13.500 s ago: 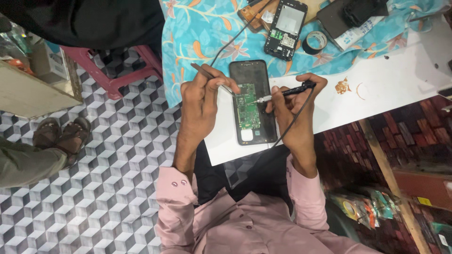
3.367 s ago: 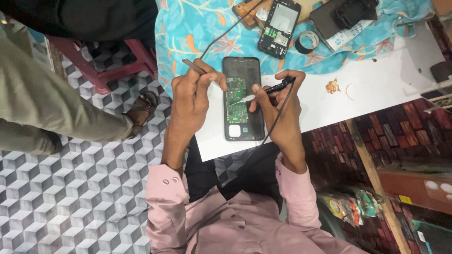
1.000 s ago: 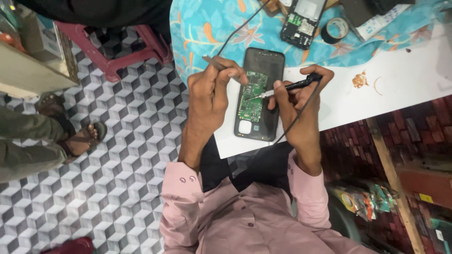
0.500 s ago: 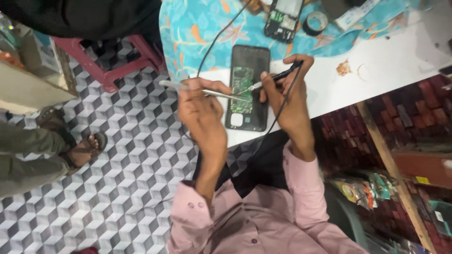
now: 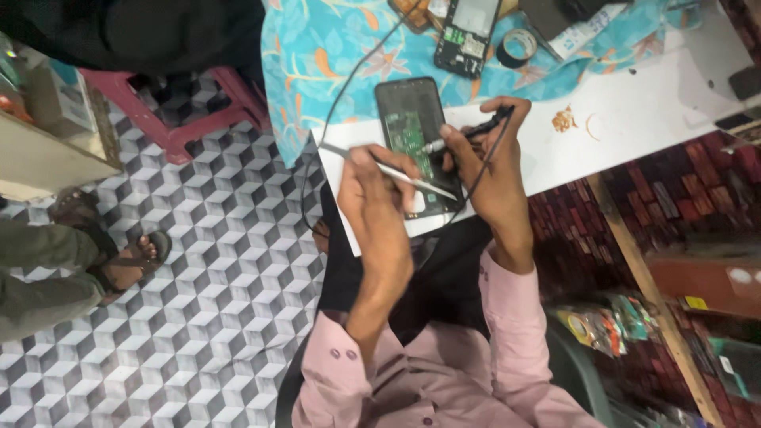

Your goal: The person uses a soldering iron and tweezers to work on a smartphone motherboard placed on a table. They repeatedly apply the soldering iron to various points on the board while holding components with tweezers. The person does not complete the repair within the clip.

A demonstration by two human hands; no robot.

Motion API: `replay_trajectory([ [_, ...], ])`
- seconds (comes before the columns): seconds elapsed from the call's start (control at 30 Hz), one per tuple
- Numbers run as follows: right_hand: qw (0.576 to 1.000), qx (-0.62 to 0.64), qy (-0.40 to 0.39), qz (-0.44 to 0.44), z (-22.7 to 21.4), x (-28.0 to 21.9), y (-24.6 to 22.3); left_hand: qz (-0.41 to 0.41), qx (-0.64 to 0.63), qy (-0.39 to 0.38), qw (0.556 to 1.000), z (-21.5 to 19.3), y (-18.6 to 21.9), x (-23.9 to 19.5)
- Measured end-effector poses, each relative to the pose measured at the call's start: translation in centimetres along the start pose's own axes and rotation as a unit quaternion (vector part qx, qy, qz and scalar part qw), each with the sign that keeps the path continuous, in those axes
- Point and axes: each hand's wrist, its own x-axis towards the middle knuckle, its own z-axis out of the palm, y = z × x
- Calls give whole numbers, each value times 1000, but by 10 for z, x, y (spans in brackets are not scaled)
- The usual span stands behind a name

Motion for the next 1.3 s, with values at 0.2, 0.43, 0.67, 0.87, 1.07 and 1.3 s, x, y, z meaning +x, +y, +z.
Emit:
replay_trajectory([
  [0.2,999,30,23,-30,7,-6,2,176,113,-96,973,-16,20,53],
  [0.43,999,18,18,-34,5,0,0,167,214,-233,934,-27,22,89],
  [0.67,999,35,14,-29,4,-3,1,173,254,-212,928,-35,19,87],
  [0.87,998,23,15,-49,5,-3,2,187,284,-257,904,-35,20,84],
  [1.07,999,0,28,-30,5,-3,1,189,276,-275,901,-35,20,83],
  [1.3,999,-17,34,-19,6,-4,1,224,287,-287,886,-35,18,84],
])
